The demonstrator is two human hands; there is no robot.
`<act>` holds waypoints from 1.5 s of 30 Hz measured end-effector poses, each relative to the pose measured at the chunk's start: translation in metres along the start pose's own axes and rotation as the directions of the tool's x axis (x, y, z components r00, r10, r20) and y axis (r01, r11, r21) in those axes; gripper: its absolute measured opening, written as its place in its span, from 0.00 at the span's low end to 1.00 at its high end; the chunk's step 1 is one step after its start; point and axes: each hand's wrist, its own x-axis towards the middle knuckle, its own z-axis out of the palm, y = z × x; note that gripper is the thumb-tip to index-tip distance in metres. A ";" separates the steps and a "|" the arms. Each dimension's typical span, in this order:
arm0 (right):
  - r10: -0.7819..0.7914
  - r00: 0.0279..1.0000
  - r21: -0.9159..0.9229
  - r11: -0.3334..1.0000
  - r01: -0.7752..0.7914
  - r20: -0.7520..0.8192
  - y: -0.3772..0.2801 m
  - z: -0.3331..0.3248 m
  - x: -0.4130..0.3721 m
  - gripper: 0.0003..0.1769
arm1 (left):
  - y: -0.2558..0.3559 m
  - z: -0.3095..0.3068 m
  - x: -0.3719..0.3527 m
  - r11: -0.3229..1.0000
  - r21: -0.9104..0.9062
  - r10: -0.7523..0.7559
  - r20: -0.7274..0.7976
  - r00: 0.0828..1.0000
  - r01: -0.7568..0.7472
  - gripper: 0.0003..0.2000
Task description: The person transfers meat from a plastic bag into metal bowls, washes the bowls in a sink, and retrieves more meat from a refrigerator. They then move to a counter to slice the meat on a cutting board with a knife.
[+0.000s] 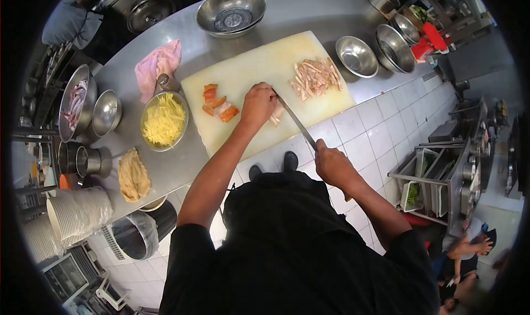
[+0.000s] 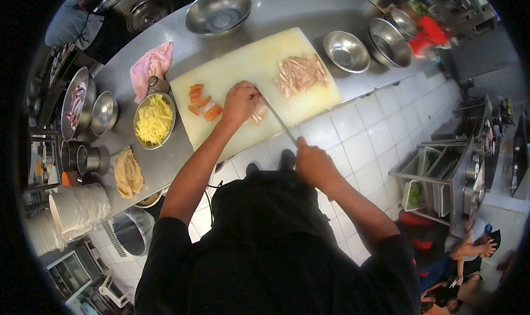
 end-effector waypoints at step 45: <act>-0.028 0.992 0.077 0.997 0.018 0.126 -0.004 -0.032 0.058 0.13 | 0.002 -0.002 -0.002 0.994 0.107 -0.032 0.005 0.999 0.031 0.05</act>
